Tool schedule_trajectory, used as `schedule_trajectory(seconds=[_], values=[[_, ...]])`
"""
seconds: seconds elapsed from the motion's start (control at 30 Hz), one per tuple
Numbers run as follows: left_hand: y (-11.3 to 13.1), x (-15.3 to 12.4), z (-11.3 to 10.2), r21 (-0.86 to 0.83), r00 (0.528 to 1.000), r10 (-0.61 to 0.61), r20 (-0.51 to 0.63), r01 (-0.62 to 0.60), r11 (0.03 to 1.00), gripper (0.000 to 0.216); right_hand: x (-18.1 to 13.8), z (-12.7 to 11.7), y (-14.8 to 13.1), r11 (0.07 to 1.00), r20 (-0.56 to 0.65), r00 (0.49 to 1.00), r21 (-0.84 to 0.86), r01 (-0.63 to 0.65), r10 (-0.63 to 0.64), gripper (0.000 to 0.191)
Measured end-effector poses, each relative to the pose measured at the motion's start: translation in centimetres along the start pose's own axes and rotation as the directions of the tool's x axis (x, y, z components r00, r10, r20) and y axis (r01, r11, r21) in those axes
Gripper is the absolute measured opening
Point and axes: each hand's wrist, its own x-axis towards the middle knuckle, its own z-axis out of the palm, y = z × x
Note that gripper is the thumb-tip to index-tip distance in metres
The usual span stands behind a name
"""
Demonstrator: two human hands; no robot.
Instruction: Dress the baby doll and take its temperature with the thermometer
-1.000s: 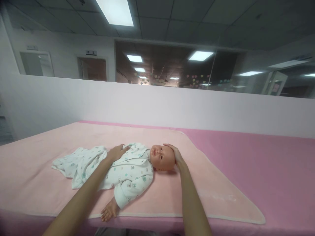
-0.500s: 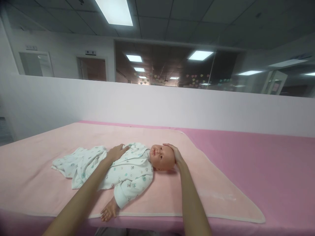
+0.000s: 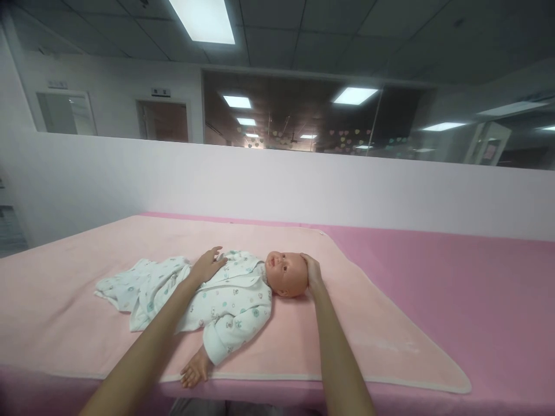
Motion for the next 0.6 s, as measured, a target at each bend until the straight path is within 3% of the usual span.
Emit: schedule_trajectory(seconds=[0.1, 0.2, 0.27, 0.37, 0.43, 0.6], values=[[1.6, -0.8, -0.8, -0.220, 0.985, 0.128, -0.115, -0.151, 0.964, 0.045, 0.0, 0.0, 0.3, 0.999, -0.009, 0.999, 0.024, 0.032, -0.031, 0.030], [3.9, -1.8, -1.3, -0.419, 0.959, 0.270, -0.086, -0.281, 0.863, 0.043, 0.3, -0.1, 0.5, 0.993, -0.172, 0.978, 0.005, 0.120, -0.117, 0.020], [5.2, -2.6, -1.1, -0.425, 0.929, 0.369, -0.029, -0.346, 0.837, 0.039, 0.7, -0.2, 0.5, 0.982, -0.316, 0.930, -0.037, 0.186, -0.188, 0.014], [6.3, -3.6, 0.0, -0.285, 0.866, 0.494, 0.082, -0.455, 0.844, 0.030, 1.1, -0.1, 0.4, 0.962, -0.432, 0.861, -0.082, 0.261, -0.270, 0.014], [6.3, -3.7, 0.7, -0.210, 0.862, 0.499, 0.084, -0.474, 0.855, 0.028, 1.1, -0.1, 0.4, 0.944, -0.471, 0.820, -0.112, 0.311, -0.326, 0.013], [5.5, -2.6, 1.6, -0.217, 0.931, 0.364, -0.016, -0.358, 0.908, 0.032, 0.3, 0.2, -0.1, 0.863, -0.520, 0.690, -0.255, 0.437, -0.503, 0.008]])
